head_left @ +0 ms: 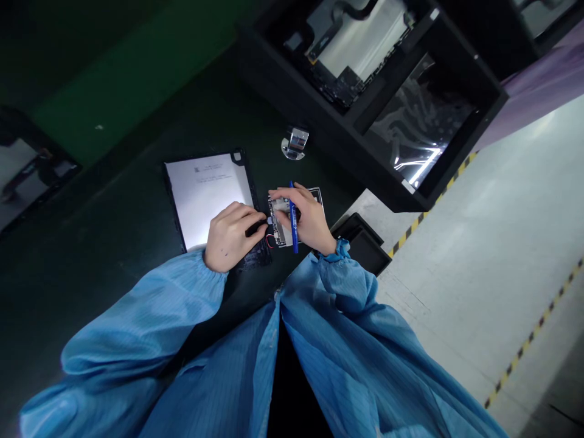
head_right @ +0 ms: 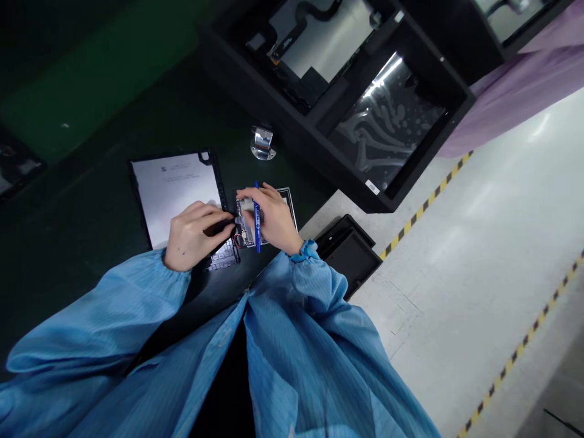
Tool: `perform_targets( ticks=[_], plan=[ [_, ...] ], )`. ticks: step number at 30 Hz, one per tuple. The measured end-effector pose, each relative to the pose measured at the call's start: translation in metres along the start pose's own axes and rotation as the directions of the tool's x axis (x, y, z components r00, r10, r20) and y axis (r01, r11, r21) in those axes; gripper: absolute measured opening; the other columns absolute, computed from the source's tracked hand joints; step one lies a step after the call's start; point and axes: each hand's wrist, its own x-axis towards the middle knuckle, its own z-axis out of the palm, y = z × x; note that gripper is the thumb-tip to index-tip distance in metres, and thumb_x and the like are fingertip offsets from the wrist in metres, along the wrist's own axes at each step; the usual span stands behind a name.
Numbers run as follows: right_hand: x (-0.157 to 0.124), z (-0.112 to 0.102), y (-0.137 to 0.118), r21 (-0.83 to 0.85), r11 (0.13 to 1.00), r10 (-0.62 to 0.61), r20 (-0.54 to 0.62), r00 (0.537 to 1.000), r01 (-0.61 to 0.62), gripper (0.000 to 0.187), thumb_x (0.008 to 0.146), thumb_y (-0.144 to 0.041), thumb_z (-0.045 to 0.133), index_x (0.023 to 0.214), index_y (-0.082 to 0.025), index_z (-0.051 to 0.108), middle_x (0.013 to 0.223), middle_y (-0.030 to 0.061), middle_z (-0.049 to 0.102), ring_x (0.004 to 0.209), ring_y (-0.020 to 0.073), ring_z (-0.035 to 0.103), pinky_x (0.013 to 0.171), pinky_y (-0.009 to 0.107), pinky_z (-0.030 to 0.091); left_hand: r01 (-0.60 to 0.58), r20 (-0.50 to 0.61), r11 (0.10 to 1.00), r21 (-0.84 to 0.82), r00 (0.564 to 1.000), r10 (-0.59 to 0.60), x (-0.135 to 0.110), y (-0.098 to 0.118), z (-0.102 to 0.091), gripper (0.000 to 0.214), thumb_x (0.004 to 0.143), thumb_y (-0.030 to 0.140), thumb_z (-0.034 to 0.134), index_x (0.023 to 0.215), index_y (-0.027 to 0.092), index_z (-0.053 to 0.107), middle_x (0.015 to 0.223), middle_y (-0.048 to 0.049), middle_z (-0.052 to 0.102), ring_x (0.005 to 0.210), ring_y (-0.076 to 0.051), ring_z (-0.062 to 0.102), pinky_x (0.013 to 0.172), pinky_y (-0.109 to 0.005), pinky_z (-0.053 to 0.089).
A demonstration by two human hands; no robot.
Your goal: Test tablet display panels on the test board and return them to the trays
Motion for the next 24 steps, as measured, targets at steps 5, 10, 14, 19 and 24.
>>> perform_targets(
  ticks=[5,10,14,19,24],
  plan=[
    [0.001,-0.003,-0.001,-0.002,1.000,0.005,0.031,1.000,-0.005,0.027,0.089,-0.019,0.061,0.116,-0.022,0.059,0.123,0.0009,0.068,0.117,0.0201,0.063,0.119,0.045,0.034,0.013,-0.006,1.000,-0.017,1.000,-0.013,-0.001,0.000,-0.001,0.013,0.091,0.019,0.064,0.093,0.010,0.074,0.087,-0.0059,0.071,0.080,-0.022,0.061,0.073,-0.036,0.051],
    [0.005,0.001,-0.004,-0.051,0.998,0.044,0.067,0.997,-0.040,0.035,0.086,-0.027,0.073,0.117,-0.024,0.059,0.131,0.0002,0.064,0.120,0.0247,0.059,0.115,0.048,0.035,0.017,-0.008,0.999,-0.034,1.000,-0.017,-0.002,-0.001,0.003,0.014,0.091,0.019,0.062,0.092,0.010,0.073,0.087,-0.0070,0.071,0.081,-0.023,0.061,0.073,-0.035,0.051],
    [0.002,0.003,-0.013,0.032,0.994,0.110,-0.120,0.987,-0.107,0.033,0.091,-0.035,0.067,0.119,-0.022,0.057,0.136,0.0037,0.061,0.124,0.0256,0.057,0.112,0.047,0.041,0.044,0.046,0.999,-0.025,0.998,-0.043,0.002,0.001,0.001,0.015,0.091,0.021,0.063,0.091,0.011,0.073,0.086,-0.0072,0.071,0.080,-0.024,0.064,0.074,-0.037,0.050],
    [-0.006,-0.019,-0.034,0.164,0.974,0.191,-0.248,0.950,-0.153,0.023,0.104,-0.033,0.044,0.107,-0.022,0.064,0.112,0.0025,0.070,0.107,0.0184,0.067,0.102,0.040,0.052,0.254,0.022,0.959,-0.128,0.967,-0.254,-0.008,0.007,-0.052,0.051,0.087,0.040,0.072,0.131,0.014,0.064,0.130,-0.0119,0.064,0.121,-0.031,0.059,0.104,-0.047,0.045],
    [-0.003,-0.024,-0.042,-0.175,0.980,-0.017,0.397,0.918,0.093,0.114,0.073,-0.061,0.080,0.160,-0.021,0.017,0.159,0.0095,0.033,0.152,0.0346,0.020,0.127,0.061,0.008,0.655,0.140,0.714,-0.247,0.753,-0.643,-0.060,-0.010,-0.107,0.080,0.088,0.044,0.068,0.154,0.014,0.035,0.150,-0.0151,0.047,0.135,-0.030,0.049,0.110,-0.048,0.044]
  ],
)
